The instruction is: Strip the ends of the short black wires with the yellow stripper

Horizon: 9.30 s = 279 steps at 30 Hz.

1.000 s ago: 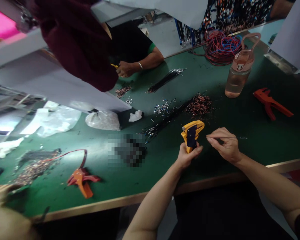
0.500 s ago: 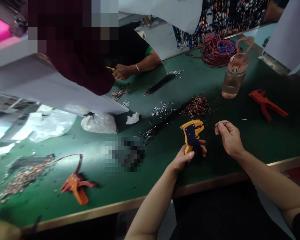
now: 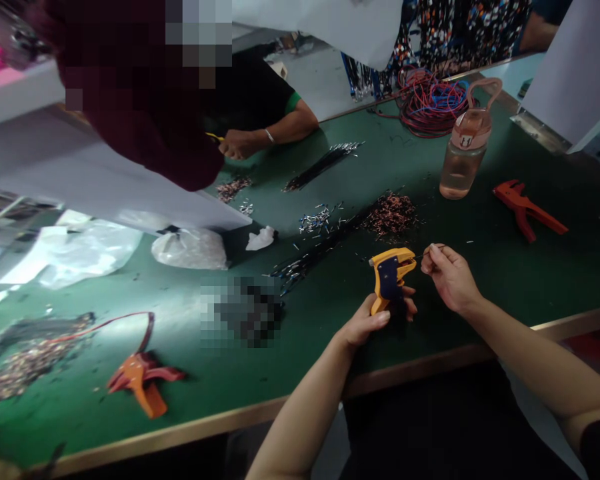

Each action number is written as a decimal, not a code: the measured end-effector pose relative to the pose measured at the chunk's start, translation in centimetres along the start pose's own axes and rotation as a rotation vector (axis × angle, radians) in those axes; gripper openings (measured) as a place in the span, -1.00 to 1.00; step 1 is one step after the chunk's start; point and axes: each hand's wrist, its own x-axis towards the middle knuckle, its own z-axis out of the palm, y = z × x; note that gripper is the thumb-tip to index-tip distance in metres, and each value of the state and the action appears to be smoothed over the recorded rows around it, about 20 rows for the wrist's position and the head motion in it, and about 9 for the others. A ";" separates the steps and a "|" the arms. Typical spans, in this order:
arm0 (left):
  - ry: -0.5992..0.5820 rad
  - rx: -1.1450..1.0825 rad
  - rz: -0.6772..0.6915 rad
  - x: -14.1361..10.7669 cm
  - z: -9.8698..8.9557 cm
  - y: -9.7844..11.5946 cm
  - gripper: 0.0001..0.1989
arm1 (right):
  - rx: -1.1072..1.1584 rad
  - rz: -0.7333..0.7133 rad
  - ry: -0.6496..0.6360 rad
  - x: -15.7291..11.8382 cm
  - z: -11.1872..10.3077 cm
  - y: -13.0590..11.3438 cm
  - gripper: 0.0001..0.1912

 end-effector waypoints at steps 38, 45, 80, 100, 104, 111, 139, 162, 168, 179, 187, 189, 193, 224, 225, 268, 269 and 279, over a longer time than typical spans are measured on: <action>0.239 -0.014 0.077 0.2 0.5 -0.5 -0.43 | -0.170 -0.092 0.062 0.0 0.0 0.1 -0.69; 0.267 0.043 0.175 0.3 -0.5 -1.0 -0.33 | -0.330 -0.252 0.052 -0.6 0.0 -0.3 -0.77; 0.027 0.041 0.063 -0.3 0.4 -0.3 -0.33 | -0.206 -0.060 -0.032 -0.4 -0.1 -0.4 -0.58; 0.108 0.127 -0.031 -0.3 0.7 0.4 -0.42 | -0.224 -0.050 -0.053 -0.4 -0.1 -0.5 -0.60; 0.139 0.198 -0.062 -0.5 0.6 0.3 -0.47 | -0.222 -0.064 -0.056 -0.4 0.0 -0.5 -0.62; 0.281 0.165 -0.045 -0.4 0.9 -0.4 -0.50 | -0.259 -0.157 0.005 -0.4 0.0 -0.4 -0.67; 0.263 0.023 0.230 -0.2 -0.7 -0.5 -0.22 | -0.810 -0.745 -0.213 -1.1 -0.7 0.0 -0.89; 0.246 0.065 0.155 0.2 -0.2 -0.6 -0.38 | -0.834 -1.027 -0.240 -2.0 0.2 -0.8 -0.86; 0.329 0.119 0.117 0.1 0.6 0.3 -0.45 | -0.876 -1.000 -0.239 -2.1 0.1 -0.8 -0.84; 0.399 0.200 0.097 0.2 0.7 0.1 -0.55 | -0.856 -0.979 -0.253 -2.1 -0.1 -0.5 -0.89; 0.480 0.270 0.003 0.0 0.7 -0.2 -0.52 | -0.891 -0.979 -0.254 -2.2 -0.1 -0.4 -0.88; 0.494 0.248 -0.005 0.1 0.8 -0.2 -0.50 | -0.891 -0.968 -0.254 -2.2 -0.2 -0.4 -0.89; 0.475 0.056 0.074 0.5 0.9 0.1 -0.57 | -0.785 -0.901 -0.217 -2.3 -0.2 -0.6 -0.88; -0.004 -0.016 -0.048 -0.3 0.0 0.5 -0.40 | -0.273 -0.210 -0.078 -0.3 -0.5 0.5 -0.65; 0.001 -0.014 -0.047 -0.3 0.0 0.5 -0.41 | -0.271 -0.204 -0.084 -0.3 -0.5 0.5 -0.65; 0.285 0.081 0.183 0.1 -0.2 -0.3 -0.32 | -0.711 -0.583 -0.123 -1.3 -0.1 0.4 -0.79; 0.294 0.084 0.175 0.1 -0.1 -0.2 -0.30 | -0.729 -0.592 -0.146 -1.2 -0.1 0.4 -0.80; 0.319 0.141 0.159 0.1 0.2 0.5 -0.34 | -0.851 -0.934 -0.111 -1.3 -0.5 -0.5 -0.86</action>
